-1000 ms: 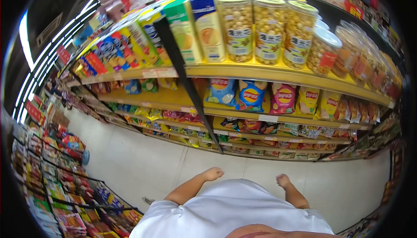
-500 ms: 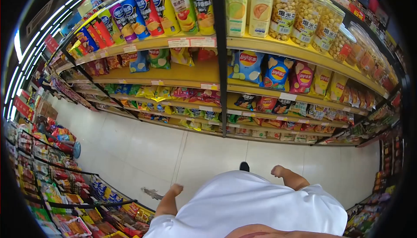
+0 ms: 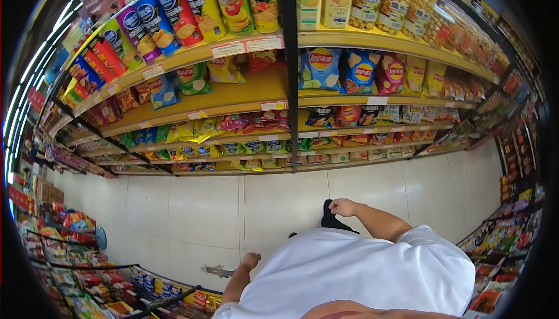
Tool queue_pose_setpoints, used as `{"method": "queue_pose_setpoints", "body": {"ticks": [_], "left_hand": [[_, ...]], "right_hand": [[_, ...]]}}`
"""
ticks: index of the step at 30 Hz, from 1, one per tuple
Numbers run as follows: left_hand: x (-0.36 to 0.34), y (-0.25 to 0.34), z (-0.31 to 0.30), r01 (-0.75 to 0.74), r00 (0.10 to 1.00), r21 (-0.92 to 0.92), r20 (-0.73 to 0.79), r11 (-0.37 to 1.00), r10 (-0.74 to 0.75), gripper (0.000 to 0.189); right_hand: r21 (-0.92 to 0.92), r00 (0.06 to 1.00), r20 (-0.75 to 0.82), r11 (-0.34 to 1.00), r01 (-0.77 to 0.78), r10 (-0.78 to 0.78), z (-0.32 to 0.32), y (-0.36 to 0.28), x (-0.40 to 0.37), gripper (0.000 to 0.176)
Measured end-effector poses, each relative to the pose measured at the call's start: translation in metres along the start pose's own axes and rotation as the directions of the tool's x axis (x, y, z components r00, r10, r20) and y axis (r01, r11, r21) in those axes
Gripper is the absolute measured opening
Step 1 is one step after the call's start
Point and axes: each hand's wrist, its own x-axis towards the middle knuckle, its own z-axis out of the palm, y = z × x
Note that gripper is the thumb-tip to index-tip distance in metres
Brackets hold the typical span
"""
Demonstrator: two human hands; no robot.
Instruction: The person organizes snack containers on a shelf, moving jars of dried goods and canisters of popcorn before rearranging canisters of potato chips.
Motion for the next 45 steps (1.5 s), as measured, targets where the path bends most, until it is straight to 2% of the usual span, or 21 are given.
{"method": "queue_pose_setpoints", "body": {"ticks": [2, 4, 7, 11, 12, 13, 15, 18, 21, 24, 26, 28, 30, 32, 33, 34, 35, 36, 38, 41, 45], "left_hand": [[0.028, 0.029, -0.026, -0.186, 0.966, -0.112, -0.203, 0.976, 0.16, 0.038], [0.045, 0.064, -0.056, -0.167, 0.967, -0.252, -0.229, 0.953, 0.109, 0.038], [0.065, 0.097, -0.088, -0.254, 0.946, -0.3, -0.273, 0.92, 0.172, 0.036], [0.074, 0.109, -0.095, -0.141, 0.97, -0.285, -0.23, 0.948, 0.075, 0.036], [0.072, 0.106, -0.09, -0.105, 0.979, -0.282, -0.198, 0.954, 0.05, 0.036], [0.069, 0.102, -0.086, -0.065, 0.986, -0.273, -0.163, 0.96, 0.02, 0.037], [0.063, 0.094, -0.075, -0.063, 0.994, -0.187, -0.097, 0.98, 0.046, 0.039], [0.059, 0.084, -0.061, 0.028, 0.997, -0.194, -0.063, 0.981, -0.041, 0.039], [0.058, 0.098, -0.053, 0.143, 0.989, -0.116, -0.018, 0.983, -0.146, 0.042], [0.069, 0.113, -0.067, -0.048, 0.996, -0.122, -0.085, 0.991, 0.038, 0.042], [0.076, 0.178, -0.094, 0.034, 0.991, -0.291, -0.11, 0.956, -0.069, 0.036], [0.095, 0.217, -0.126, -0.179, 0.972, -0.42, -0.213, 0.889, 0.095, 0.028], [0.104, 0.273, -0.176, -0.453, 0.856, -0.299, -0.411, 0.84, 0.314, 0.022], [0.071, 0.377, -0.248, -0.646, 0.663, -0.187, -0.619, 0.74, 0.422, 0.017], [0.026, 0.443, -0.286, -0.739, 0.535, -0.105, -0.692, 0.666, 0.484, 0.016], [-0.012, 0.498, -0.325, -0.853, 0.238, 0.164, -0.721, 0.495, 0.65, 0.018], [-0.057, 0.543, -0.354, -0.836, 0.177, 0.246, -0.726, 0.491, 0.665, 0.021], [-0.09, 0.583, -0.386, -0.754, -0.122, 0.564, -0.625, 0.337, 0.771, 0.026], [-0.138, 0.647, -0.43, -0.605, -0.402, 0.774, -0.498, 0.185, 0.768, 0.037], [-0.175, 0.713, -0.483, -0.201, -0.513, 0.95, -0.311, 0.24, 0.8, 0.053], [-0.177, 0.753, -0.519, 0.041, -0.384, 0.954, -0.26, 0.297, 0.886, 0.055]], "right_hand": [[0.064, 1.0, -0.021, 0.998, -0.021, 0.023, -0.012, -0.024, 0.0, 0.033], [0.076, 0.998, -0.057, 0.997, -0.032, 0.037, -0.018, -0.021, -0.002, 0.034], [-0.001, 0.992, -0.094, 0.997, -0.083, 0.082, -0.02, 0.018, -0.007, 0.035], [-0.17, 0.983, 0.006, 0.969, -0.178, 0.182, -0.022, 0.096, -0.026, 0.029], [-0.444, 0.987, 0.152, 0.895, 0.027, 0.046, -0.006, 0.155, -0.013, 0.027], [-0.636, 0.952, 0.291, 0.724, 0.265, -0.093, 0.009, 0.212, 0.0, 0.026], [-0.512, 0.907, 0.271, 0.846, -0.149, 0.324, 0.012, 0.249, 0.001, 0.023], [-0.512, 0.924, 0.243, 0.848, -0.136, 0.295, -0.007, 0.261, 0.009, 0.036], [-0.474, 0.984, 0.145, 0.88, -0.023, 0.103, -0.031, 0.25, 0.028, 0.034], [-0.471, 0.98, 0.118, 0.86, 0.196, -0.159, -0.045, 0.245, 0.075, 0.022], [-0.144, 0.999, -0.046, 0.989, 0.02, -0.027, -0.087, 0.174, 0.082, 0.021], [0.154, 0.993, -0.114, 0.988, -0.019, 0.036, -0.117, 0.121, 0.092, 0.021], [0.37, 0.996, -0.088, 0.929, 0.003, 0.032, -0.134, 0.097, 0.104, 0.023], [0.435, 0.995, -0.097, 0.899, 0.054, -0.013, -0.155, 0.064, 0.1, 0.024], [0.466, 0.994, -0.1, 0.881, 0.077, -0.034, -0.166, 0.05, 0.098, 0.024], [0.494, 0.992, -0.106, 0.861, 0.116, -0.073, -0.175, 0.038, 0.098, 0.025], [0.523, 0.988, -0.111, 0.839, 0.152, -0.11, -0.181, 0.029, 0.096, 0.025], [0.551, 0.982, -0.117, 0.813, 0.186, -0.146, -0.187, 0.023, 0.094, 0.026], [0.537, 0.974, -0.127, 0.813, 0.225, -0.186, -0.199, 0.013, 0.09, 0.027], [0.507, 0.972, -0.147, 0.83, 0.232, -0.182, -0.218, 0.001, 0.078, 0.025], [0.555, 0.986, -0.128, 0.817, 0.158, -0.104, -0.207, 0.02, 0.067, 0.025]]}}
